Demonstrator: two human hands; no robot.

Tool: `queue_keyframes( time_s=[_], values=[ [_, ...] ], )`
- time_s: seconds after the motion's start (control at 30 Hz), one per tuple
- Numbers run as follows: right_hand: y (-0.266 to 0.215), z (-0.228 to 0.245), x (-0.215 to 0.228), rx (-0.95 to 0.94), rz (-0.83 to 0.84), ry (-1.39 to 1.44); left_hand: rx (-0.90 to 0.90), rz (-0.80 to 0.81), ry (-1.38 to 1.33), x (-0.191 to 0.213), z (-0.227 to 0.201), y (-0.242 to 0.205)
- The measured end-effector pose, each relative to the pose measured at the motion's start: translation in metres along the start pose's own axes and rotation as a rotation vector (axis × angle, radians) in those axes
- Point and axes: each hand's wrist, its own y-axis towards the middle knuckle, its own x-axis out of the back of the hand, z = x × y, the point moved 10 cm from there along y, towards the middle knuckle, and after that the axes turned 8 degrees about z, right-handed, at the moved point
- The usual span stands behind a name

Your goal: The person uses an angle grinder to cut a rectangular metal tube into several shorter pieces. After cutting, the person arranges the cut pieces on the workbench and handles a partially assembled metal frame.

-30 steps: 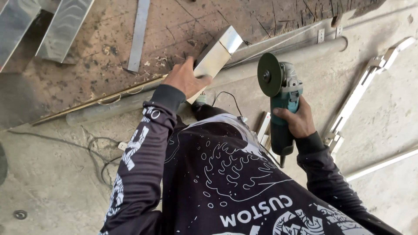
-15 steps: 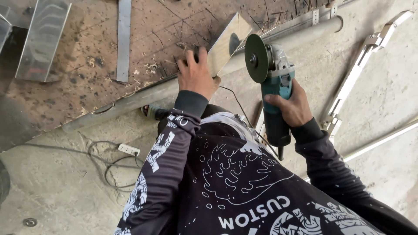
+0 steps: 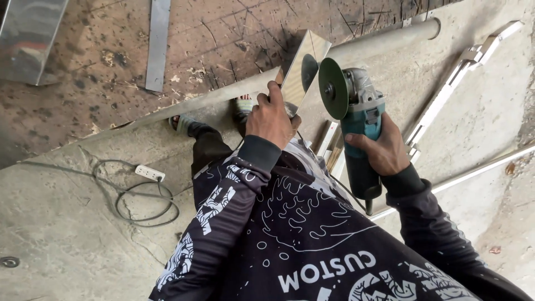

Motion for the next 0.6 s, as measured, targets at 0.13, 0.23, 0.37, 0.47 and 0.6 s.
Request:
queue_keyframes(
  time_s=[0.13, 0.23, 0.37, 0.47, 0.6],
  values=[
    [0.003, 0.001, 0.002, 0.003, -0.002, -0.025, -0.001, -0.004, 0.001, -0.004, 0.003, 0.001],
    [0.004, -0.003, 0.006, -0.009, 0.003, -0.043, 0.014, -0.005, 0.035, -0.003, 0.003, 0.002],
    [0.000, 0.005, 0.005, 0.004, 0.010, -0.045, 0.011, 0.009, 0.028, -0.002, 0.002, 0.001],
    [0.000, 0.007, 0.004, 0.019, 0.017, -0.050, 0.008, -0.017, 0.049, 0.000, 0.001, -0.001],
    [0.001, 0.004, 0.007, 0.018, 0.007, -0.052, 0.004, -0.058, 0.077, 0.005, -0.001, -0.002]
  ],
)
